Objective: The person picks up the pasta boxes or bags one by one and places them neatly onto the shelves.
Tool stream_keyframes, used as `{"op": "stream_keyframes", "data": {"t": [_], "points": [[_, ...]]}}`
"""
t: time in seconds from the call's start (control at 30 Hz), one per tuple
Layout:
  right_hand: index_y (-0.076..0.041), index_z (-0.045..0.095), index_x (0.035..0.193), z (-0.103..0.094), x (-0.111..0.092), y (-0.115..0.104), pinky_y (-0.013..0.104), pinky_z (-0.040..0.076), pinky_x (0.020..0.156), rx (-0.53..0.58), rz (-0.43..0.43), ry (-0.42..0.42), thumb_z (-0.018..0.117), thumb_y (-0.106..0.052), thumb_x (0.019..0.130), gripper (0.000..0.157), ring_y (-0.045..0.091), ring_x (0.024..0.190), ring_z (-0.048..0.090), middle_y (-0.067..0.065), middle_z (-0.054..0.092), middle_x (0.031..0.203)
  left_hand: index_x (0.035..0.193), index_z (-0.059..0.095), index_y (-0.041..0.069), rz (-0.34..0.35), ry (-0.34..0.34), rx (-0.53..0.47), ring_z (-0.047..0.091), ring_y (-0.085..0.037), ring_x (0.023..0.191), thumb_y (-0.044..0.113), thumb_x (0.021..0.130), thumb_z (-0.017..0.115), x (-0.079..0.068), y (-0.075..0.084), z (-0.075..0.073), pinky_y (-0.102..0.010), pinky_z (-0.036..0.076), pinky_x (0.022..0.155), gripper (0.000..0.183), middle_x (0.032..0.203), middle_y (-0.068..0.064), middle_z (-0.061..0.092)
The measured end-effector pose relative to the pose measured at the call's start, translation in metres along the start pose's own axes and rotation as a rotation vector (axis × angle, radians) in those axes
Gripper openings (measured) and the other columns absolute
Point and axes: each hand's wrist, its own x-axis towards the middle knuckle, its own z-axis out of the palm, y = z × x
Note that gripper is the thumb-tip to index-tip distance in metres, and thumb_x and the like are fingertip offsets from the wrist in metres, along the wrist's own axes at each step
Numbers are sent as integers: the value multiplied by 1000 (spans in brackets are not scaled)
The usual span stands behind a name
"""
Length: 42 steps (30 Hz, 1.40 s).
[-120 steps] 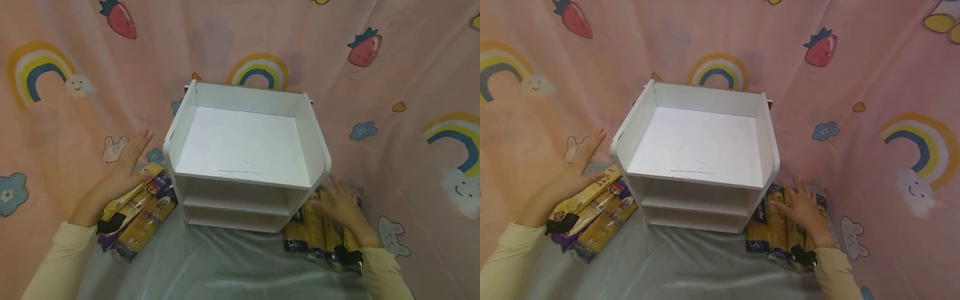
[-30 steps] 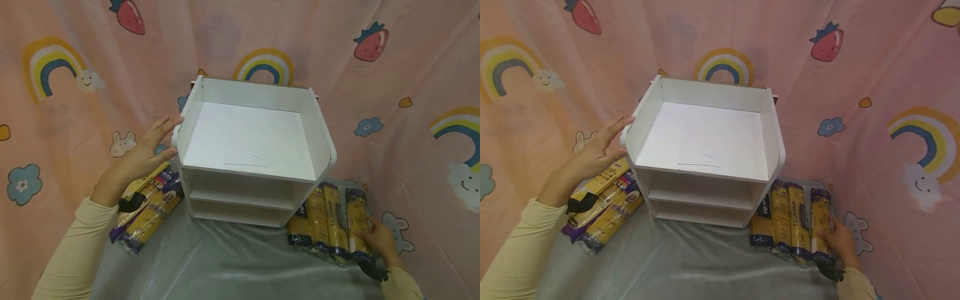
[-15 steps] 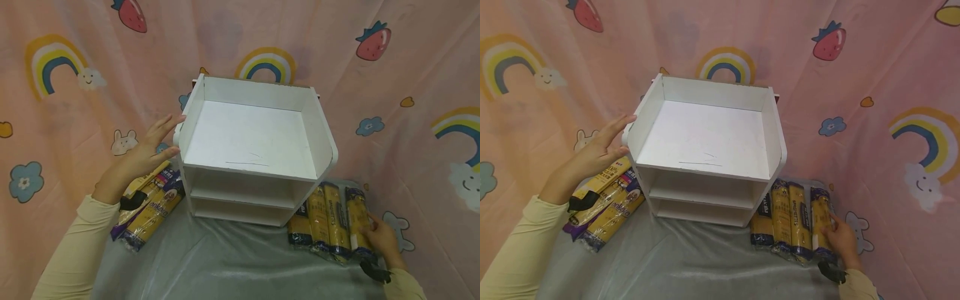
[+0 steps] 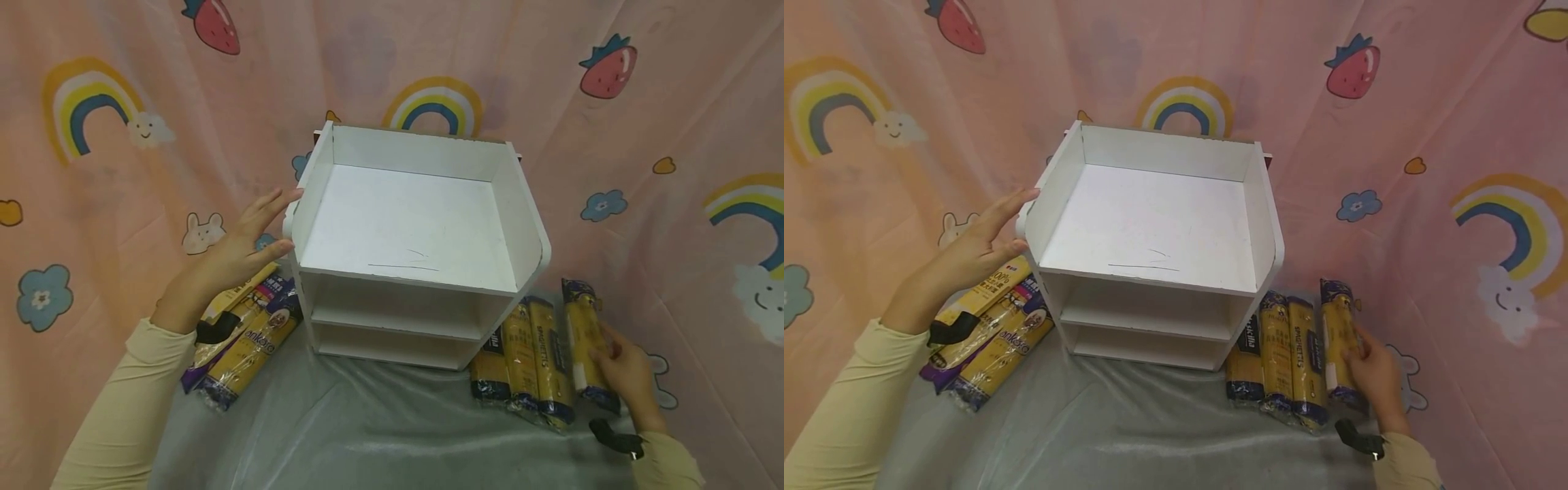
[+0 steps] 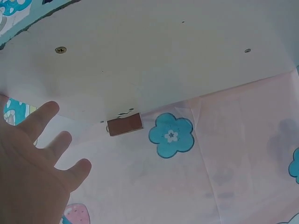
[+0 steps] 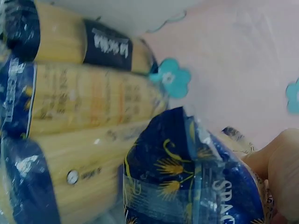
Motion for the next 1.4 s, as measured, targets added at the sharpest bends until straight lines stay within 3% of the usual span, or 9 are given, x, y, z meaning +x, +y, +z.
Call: {"op": "stream_keyframes", "data": {"t": [0.2,0.4,0.63,0.73,1.03,1.4], "points": [[3,54,137,-14,3,-25,25,36,44,21,-23,54,68,-6,88,52,-1,51,40,16,63,70,157,15,44,10,3,2,5,-40,155,53,97,54,0,0,0,-82,15,108,73,169,-8,5],[1,59,134,-24,8,-48,22,33,40,62,-42,140,70,-4,87,49,0,47,38,12,60,64,156,14,47,1,-1,-7,4,-38,156,54,97,54,-1,1,0,-82,15,108,72,169,-5,4],[-4,63,132,-46,15,-77,18,33,41,127,-75,199,72,-4,86,47,-5,47,39,-26,46,56,156,14,47,9,0,-9,4,-37,156,53,97,54,0,1,0,-82,15,109,72,169,-5,4],[-5,63,133,-56,18,-88,17,35,42,143,-62,194,72,-5,87,47,-6,49,42,-33,44,58,156,14,47,5,1,-6,4,-37,156,54,97,54,-1,0,1,-82,15,108,72,169,-5,4],[-7,63,133,-79,23,-125,12,39,45,255,60,231,71,-7,88,46,-12,52,46,-35,47,59,155,13,49,1,-1,0,5,-37,156,56,96,54,0,0,1,-81,15,109,73,169,-5,5],[-10,62,135,-114,29,-172,10,43,46,371,68,241,72,-7,88,48,-10,52,52,-31,53,58,155,12,51,-13,-9,2,7,-38,155,54,96,55,-1,1,0,-82,16,108,73,169,-5,7]]}}
